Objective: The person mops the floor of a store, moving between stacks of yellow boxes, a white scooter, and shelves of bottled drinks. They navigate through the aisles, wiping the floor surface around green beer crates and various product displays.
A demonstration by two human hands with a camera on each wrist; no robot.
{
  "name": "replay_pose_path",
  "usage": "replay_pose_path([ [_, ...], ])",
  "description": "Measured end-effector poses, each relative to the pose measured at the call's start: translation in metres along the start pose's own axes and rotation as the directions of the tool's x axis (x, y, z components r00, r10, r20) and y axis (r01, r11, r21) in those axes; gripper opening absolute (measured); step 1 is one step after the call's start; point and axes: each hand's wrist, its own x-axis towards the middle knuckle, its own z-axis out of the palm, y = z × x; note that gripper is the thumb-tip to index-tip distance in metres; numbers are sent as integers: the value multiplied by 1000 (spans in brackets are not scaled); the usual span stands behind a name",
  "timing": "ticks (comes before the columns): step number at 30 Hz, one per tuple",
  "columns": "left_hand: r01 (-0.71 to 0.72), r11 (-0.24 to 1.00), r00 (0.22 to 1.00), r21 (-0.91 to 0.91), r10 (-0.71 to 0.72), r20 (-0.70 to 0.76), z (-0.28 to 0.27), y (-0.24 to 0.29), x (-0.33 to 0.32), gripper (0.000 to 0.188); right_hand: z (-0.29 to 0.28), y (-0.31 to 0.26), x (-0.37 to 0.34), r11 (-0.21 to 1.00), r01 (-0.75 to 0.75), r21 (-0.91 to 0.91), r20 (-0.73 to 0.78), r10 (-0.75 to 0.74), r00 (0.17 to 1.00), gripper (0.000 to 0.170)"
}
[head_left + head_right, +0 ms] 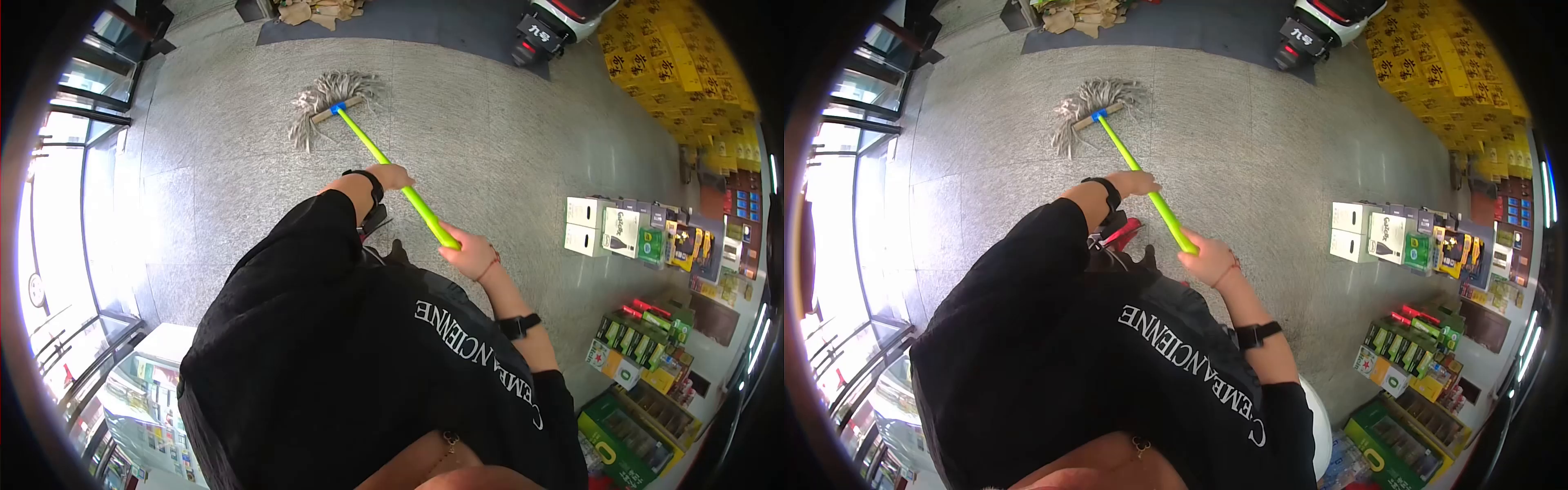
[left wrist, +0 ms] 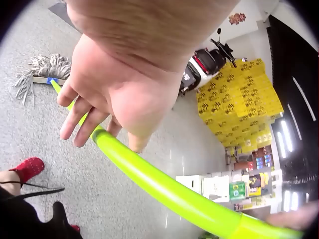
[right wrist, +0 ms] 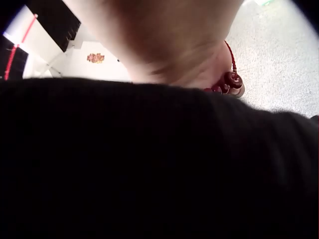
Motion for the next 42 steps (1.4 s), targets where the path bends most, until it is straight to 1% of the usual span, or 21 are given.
replay_pose_path([
  [1, 3, 1000, 1000, -3, -3, -4, -5, -11, 1, 54, 2, -5, 15, 1000, 4, -3, 2, -4, 1000, 56],
  [3, 94, 993, 992, -73, -99, -78, -17, -28, 0, 55, 7, -16, 41, 995, 94, -11, -22, -95, 995, 58],
  [6, 107, 992, 993, -69, -110, -38, -29, -46, -3, 58, 13, -35, 54, 994, 64, -84, 28, -62, 998, 59],
  [9, 108, 992, 994, -58, -107, 23, -33, -54, -2, 58, 21, -37, 56, 990, 61, -127, 20, -59, 998, 59],
  [10, 106, 993, 994, -43, -104, 44, -33, -50, -5, 57, 24, -35, 53, 991, 56, -125, 22, -53, 998, 59],
  [12, 110, 993, 993, -32, -108, 50, -35, -43, -11, 55, 28, -37, 49, 992, 109, -65, -13, -110, 994, 59],
  [13, 116, 993, 992, -22, -115, 58, -32, -39, -17, 53, 30, -39, 44, 992, 106, -63, -15, -107, 994, 59],
  [15, 92, 996, 995, -22, -91, 48, -26, -30, -35, 51, 33, -45, 32, 995, 23, -94, 49, -19, 999, 60],
  [18, 57, 998, 997, -33, -55, 55, -8, -22, -44, 49, 47, -40, 8, 993, -23, -118, 55, 29, 998, 60],
  [20, 50, 998, 996, -40, -47, 75, 13, -20, -46, 47, 59, -34, -11, 995, -4, -96, 41, 8, 999, 60],
  [23, 6, 1000, 995, 29, -9, 95, 48, -9, -61, 47, 84, -29, -47, 997, -6, -82, 24, 8, 1000, 59],
  [25, -15, 998, 988, 59, 6, 153, 67, -1, -83, 47, 106, -24, -72, 996, -20, -89, 18, 22, 1000, 58],
  [27, -27, 996, 982, 79, 11, 189, 89, 4, -107, 50, 131, -18, -101, 989, 70, -132, -36, -76, 996, 57],
  [30, -15, 998, 965, 66, -3, 263, 103, 31, -170, 53, 149, -31, -152, 992, 14, -124, -15, -16, 1000, 55],
  [32, 15, 995, 913, 94, -52, 404, 120, 43, -205, 58, 171, -31, -189, 996, 42, -78, -40, -45, 998, 54],
  [33, 12, 995, 915, 101, -52, 399, 129, 44, -206, 58, 174, -30, -201, 996, 72, -44, -64, -75, 995, 53],
  [35, 23, 992, 842, 121, -84, 532, 152, 42, -196, 62, 178, -35, -221, 997, 40, -66, -60, -44, 997, 53],
  [36, -16, 990, 800, 142, -73, 595, 155, 45, -196, 65, 177, -37, -229, 996, 9, -90, -46, -13, 999, 52],
  [37, -20, 988, 803, 155, -76, 591, 162, 46, -194, 65, 177, -41, -237, 996, 9, -85, -59, -14, 998, 52],
  [40, -103, 977, 743, 189, -51, 667, 168, 52, -198, 71, 179, -45, -255, 997, 21, -68, -71, -26, 997, 52],
  [42, -100, 977, 746, 189, -52, 664, 169, 52, -207, 71, 183, -46, -260, 1000, -7, -14, -81, 6, 997, 51],
])
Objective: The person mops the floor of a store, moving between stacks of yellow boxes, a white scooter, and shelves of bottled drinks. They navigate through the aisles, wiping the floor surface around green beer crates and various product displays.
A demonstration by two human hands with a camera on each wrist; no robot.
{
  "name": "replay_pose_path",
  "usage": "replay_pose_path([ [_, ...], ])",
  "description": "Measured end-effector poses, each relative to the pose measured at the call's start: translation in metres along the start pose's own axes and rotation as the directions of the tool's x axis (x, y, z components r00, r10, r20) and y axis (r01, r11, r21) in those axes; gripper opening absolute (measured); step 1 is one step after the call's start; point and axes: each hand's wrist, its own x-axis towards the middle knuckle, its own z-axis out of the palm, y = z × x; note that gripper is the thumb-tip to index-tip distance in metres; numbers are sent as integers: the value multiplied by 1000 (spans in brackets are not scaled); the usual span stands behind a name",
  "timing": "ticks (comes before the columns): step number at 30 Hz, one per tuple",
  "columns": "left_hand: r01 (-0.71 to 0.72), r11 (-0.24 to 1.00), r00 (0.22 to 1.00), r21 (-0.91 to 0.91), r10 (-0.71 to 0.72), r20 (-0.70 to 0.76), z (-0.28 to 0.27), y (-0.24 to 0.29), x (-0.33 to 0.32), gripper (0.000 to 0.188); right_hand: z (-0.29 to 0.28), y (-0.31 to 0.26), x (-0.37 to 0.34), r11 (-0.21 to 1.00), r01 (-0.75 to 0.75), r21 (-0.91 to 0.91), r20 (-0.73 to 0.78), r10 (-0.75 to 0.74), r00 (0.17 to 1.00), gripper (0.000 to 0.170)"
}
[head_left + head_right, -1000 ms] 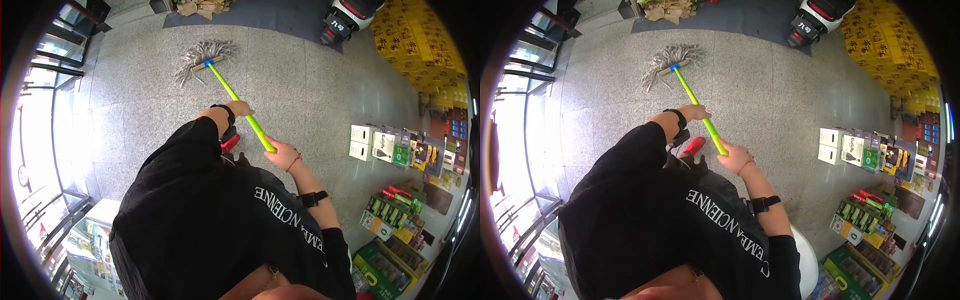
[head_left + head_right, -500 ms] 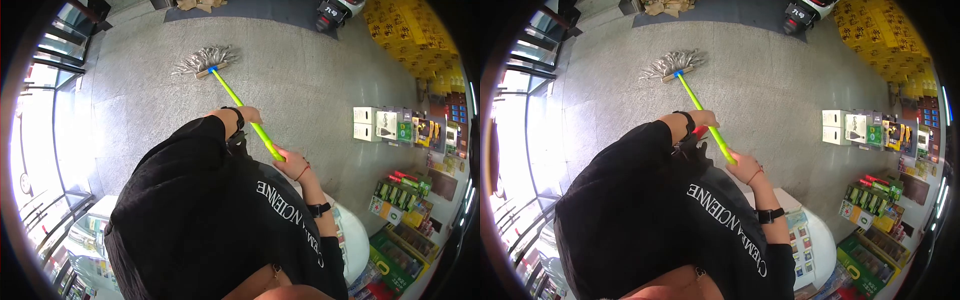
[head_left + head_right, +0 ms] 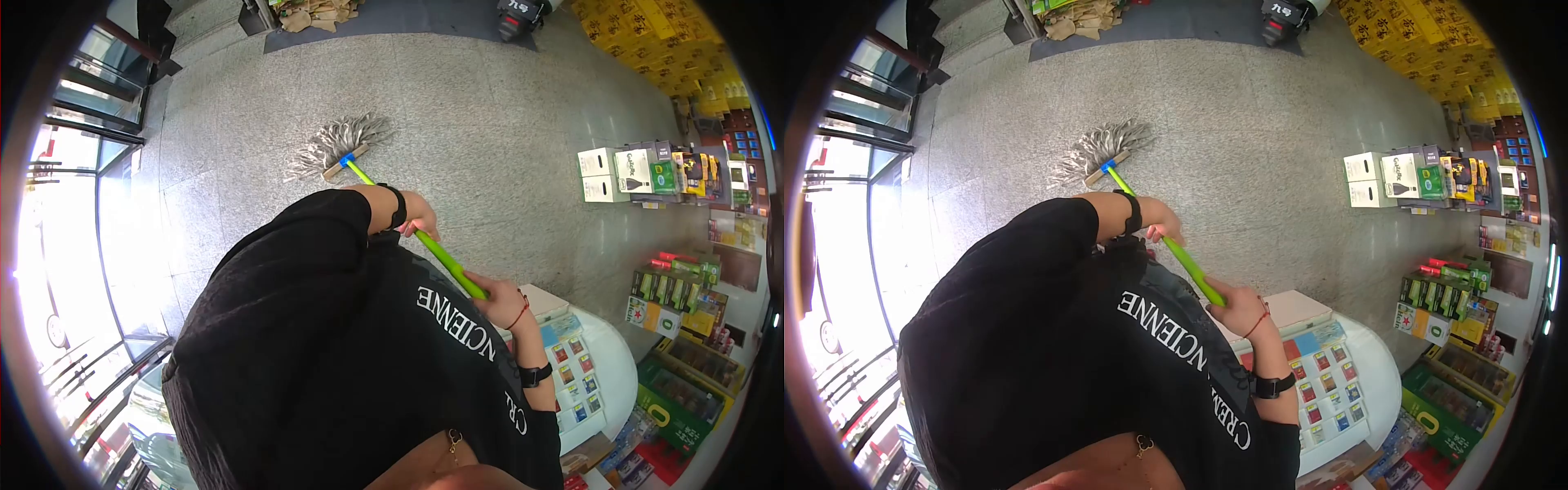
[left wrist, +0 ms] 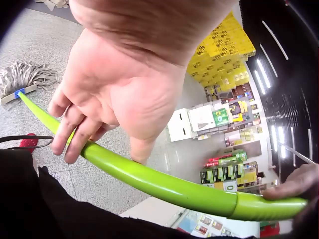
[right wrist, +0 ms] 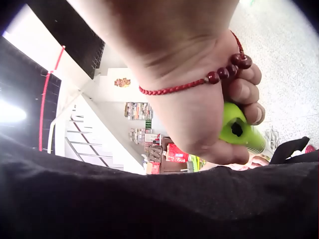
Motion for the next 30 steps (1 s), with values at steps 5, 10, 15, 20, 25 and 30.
replay_pose_path([
  [5, -21, 999, 1000, -38, 22, 20, 4, -25, 4, 71, 9, -26, 5, 997, -67, 25, -22, 67, 997, 49],
  [10, -41, 993, 993, -115, 28, -113, -14, -77, -4, 69, 11, -56, 54, 994, -98, 44, -8, 99, 995, 48],
  [15, -55, 985, 920, -162, -13, -391, -58, -166, -45, 67, 22, -106, 155, 998, -51, 47, -30, 53, 998, 47],
  [20, -91, 949, 810, -303, -107, -577, -118, -290, -90, 55, 30, -172, 290, 987, 99, 130, -144, -81, 986, 47],
  [25, -178, 933, 664, -312, -120, -738, -187, -423, -98, 57, 4, -275, 419, 991, 9, 131, -57, -2, 998, 47],
  [30, -268, 789, 561, -553, -339, -755, -213, -457, -166, 64, -1, -316, 515, 994, 78, 82, -131, -67, 989, 47],
])
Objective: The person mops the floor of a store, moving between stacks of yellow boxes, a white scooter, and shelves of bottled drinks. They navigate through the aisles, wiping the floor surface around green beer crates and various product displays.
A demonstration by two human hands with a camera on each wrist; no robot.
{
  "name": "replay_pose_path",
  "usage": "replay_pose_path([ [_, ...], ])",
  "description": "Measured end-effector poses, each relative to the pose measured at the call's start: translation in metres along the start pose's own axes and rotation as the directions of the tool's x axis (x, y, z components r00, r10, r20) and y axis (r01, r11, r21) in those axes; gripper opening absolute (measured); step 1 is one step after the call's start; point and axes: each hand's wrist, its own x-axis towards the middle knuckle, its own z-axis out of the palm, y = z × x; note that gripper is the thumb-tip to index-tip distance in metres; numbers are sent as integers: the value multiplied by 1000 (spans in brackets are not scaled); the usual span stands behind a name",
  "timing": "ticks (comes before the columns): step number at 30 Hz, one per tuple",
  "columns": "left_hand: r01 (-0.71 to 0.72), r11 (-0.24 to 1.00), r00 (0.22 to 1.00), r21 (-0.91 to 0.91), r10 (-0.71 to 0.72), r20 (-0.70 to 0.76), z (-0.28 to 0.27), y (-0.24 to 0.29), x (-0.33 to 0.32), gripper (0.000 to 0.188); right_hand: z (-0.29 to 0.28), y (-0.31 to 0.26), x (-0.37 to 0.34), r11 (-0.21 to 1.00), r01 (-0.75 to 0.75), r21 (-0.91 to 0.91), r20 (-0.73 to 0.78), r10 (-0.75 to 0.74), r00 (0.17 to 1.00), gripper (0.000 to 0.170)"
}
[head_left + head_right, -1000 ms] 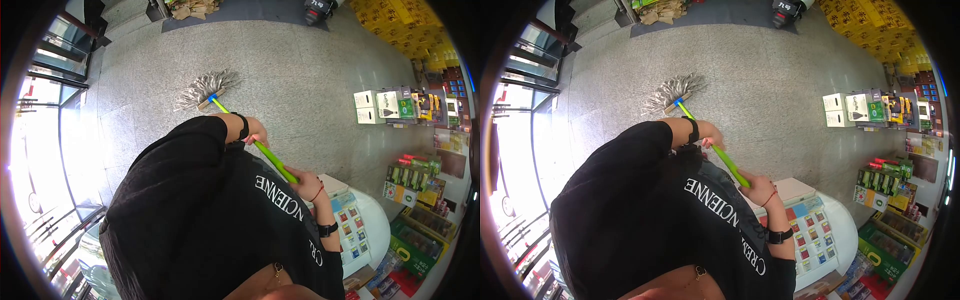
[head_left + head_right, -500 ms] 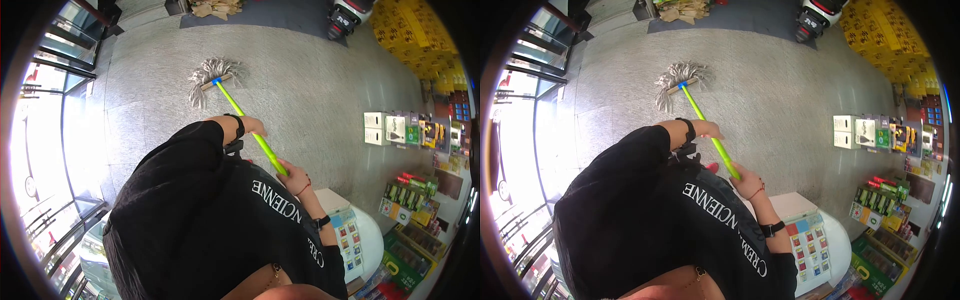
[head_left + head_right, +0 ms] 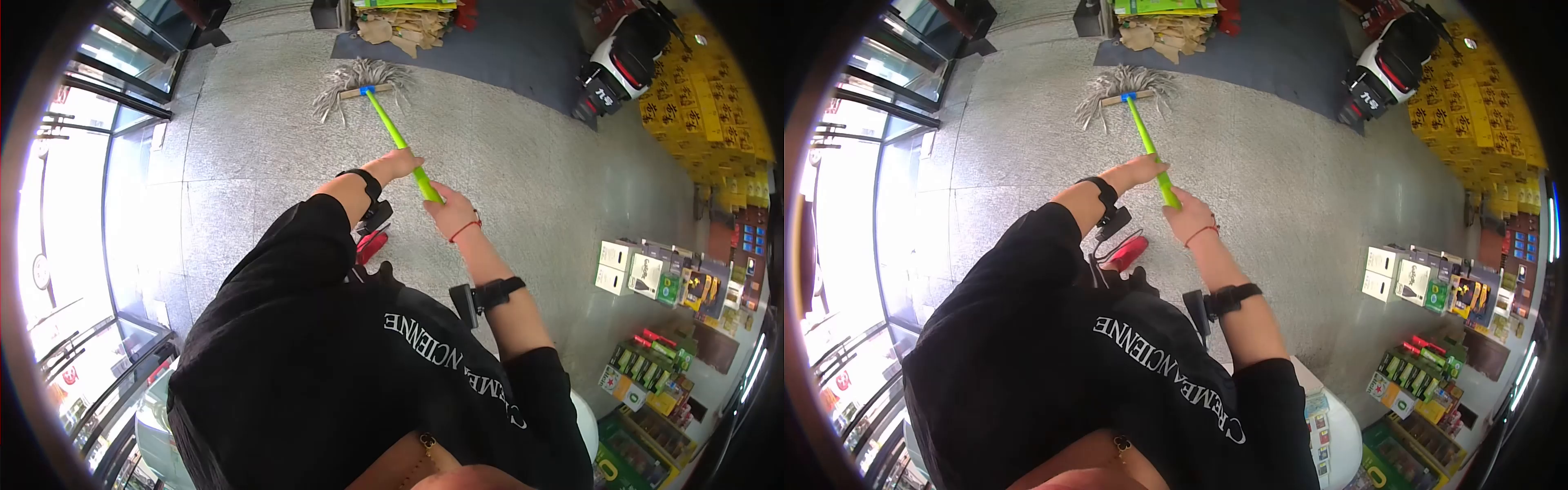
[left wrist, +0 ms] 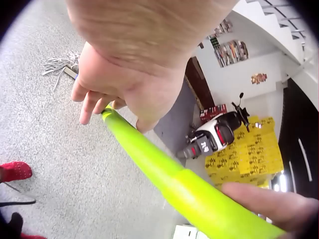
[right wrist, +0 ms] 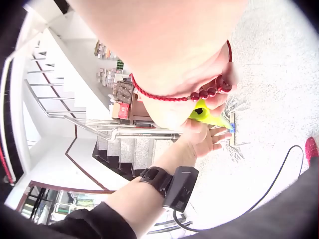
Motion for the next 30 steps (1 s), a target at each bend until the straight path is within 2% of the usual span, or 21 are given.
replay_pose_path([
  [1, 6, 1000, 1000, -2, -6, 0, -5, -2, 3, 64, 0, -8, 12, 1000, 1, 1, 6, -1, 1000, 47],
  [3, 4, 994, 996, -113, -14, -89, -13, -8, 8, 65, 0, -22, 28, 997, -64, -41, 31, 65, 997, 46],
  [7, -22, 988, 993, -151, 4, -119, -13, -19, 21, 65, 5, -25, 36, 993, -34, -116, 26, 37, 999, 46],
  [9, -7, 999, 998, -38, 4, -59, -11, -19, 16, 66, 12, -21, 23, 993, -100, -66, 32, 102, 994, 48],
  [13, -11, 1000, 999, -24, 12, 37, 5, -13, 2, 64, 10, -12, -9, 986, -152, -69, 51, 156, 986, 50],
  [16, -73, 995, 996, 74, 69, 62, 30, -18, -9, 69, 20, -4, -49, 982, -172, -79, 60, 177, 982, 51],
  [18, 9, 1000, 977, 7, -10, 214, 46, -17, -21, 66, 26, 2, -83, 991, -130, -28, 36, 131, 991, 51],
  [21, 37, 999, 980, -3, -36, 195, 82, -25, -46, 68, 42, 23, -135, 991, -135, 3, 60, 135, 989, 51],
  [22, 16, 1000, 989, -16, -13, 147, 88, -23, -72, 46, 49, 27, -156, 991, -136, 4, 52, 136, 989, 51],
  [23, 13, 1000, 988, -8, -12, 153, 102, -28, -85, 46, 56, 30, -178, 997, -74, 5, 41, 73, 996, 53],
  [25, 51, 999, 960, -16, -45, 277, 127, -38, -109, 45, 65, 28, -223, 1000, -5, 3, 33, 5, 999, 54],
  [26, 56, 998, 959, -8, -51, 278, 137, -36, -119, 45, 60, 21, -243, 994, -67, -81, 103, 75, 992, 55],
  [27, 60, 998, 927, 27, -66, 369, 147, -37, -134, 45, 63, 18, -264, 978, -120, -169, 160, 147, 976, 55],
  [28, 63, 996, 885, 63, -85, 458, 158, -39, -148, 46, 70, 21, -285, 980, -122, -159, 156, 147, 977, 55],
  [30, 12, 994, 857, 105, -65, 511, 178, -46, -177, 48, 83, 29, -326, 983, -105, -152, 157, 129, 979, 54],
])
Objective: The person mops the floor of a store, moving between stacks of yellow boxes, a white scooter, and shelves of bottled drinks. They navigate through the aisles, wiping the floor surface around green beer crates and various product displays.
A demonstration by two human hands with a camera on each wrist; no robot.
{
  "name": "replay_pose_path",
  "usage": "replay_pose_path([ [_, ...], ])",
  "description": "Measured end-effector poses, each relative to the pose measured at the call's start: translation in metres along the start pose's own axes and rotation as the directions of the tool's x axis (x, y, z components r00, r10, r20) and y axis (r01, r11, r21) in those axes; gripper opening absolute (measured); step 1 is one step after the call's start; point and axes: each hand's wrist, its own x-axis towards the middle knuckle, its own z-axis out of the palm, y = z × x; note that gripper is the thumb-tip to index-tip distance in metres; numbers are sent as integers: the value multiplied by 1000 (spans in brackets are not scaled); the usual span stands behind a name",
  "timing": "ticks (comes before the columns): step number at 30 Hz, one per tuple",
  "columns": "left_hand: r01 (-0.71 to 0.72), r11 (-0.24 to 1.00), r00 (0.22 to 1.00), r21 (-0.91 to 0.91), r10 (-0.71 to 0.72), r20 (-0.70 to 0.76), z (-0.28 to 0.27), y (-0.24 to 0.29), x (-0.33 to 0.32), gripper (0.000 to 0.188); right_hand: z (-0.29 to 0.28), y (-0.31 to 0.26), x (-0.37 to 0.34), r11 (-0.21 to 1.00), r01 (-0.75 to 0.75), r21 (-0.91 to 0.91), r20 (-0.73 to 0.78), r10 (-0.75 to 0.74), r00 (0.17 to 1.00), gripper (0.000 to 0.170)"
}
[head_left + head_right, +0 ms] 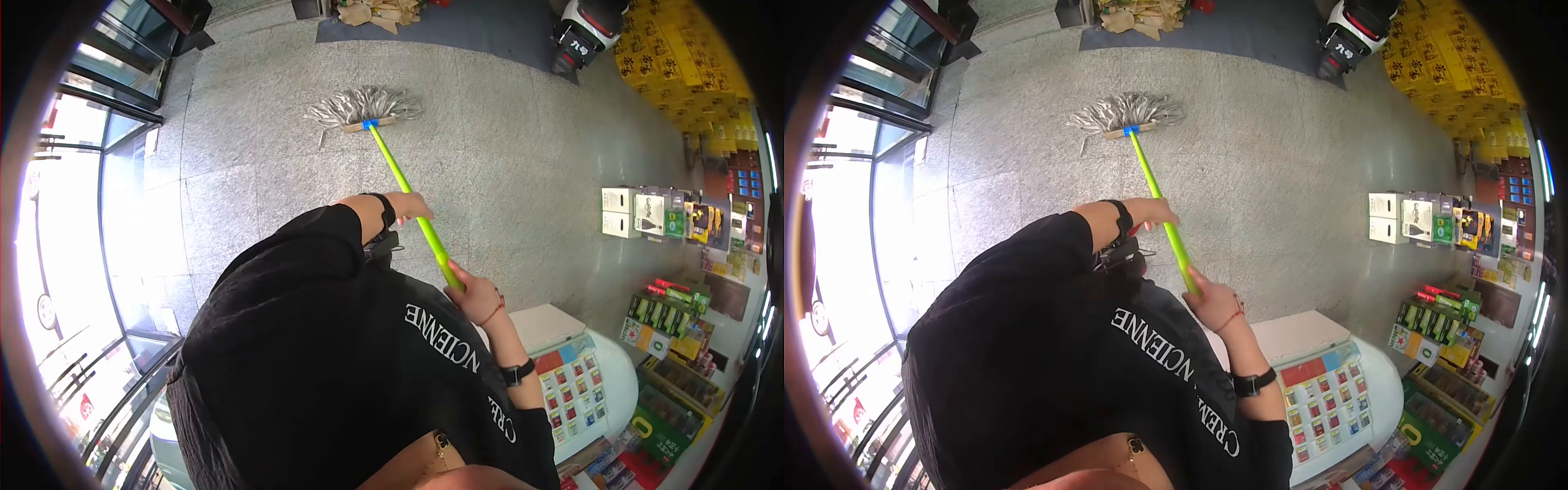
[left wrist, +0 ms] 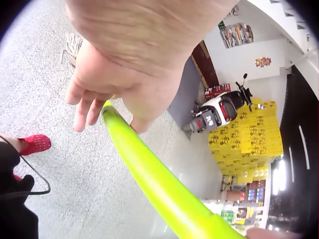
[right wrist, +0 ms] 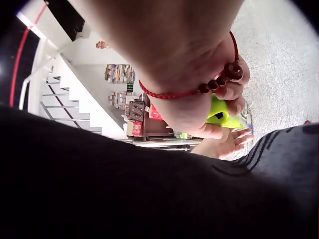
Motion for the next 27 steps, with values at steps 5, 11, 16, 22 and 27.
replay_pose_path([
  [5, 33, 975, 984, 219, -70, 162, 47, -2, -27, 53, 21, -2, -57, 1000, 11, -11, 10, -11, 1000, 51],
  [11, 9, 947, 955, 322, -104, 278, 41, -5, -56, 67, 21, -14, -77, 996, 59, -66, -45, -62, 997, 51],
  [16, -30, 931, 953, 365, -84, 291, 24, -23, -52, 66, 17, -41, -64, 998, 18, -65, -26, -19, 999, 49],
  [22, -37, 948, 982, 316, -25, 189, -37, -60, -59, 62, 20, -84, -1, 995, 5, -98, -6, -6, 1000, 50],
  [27, 45, 977, 996, 209, -60, 68, -129, -127, -41, 52, 17, -153, 95, 992, 25, -123, 13, -23, 1000, 51],
])
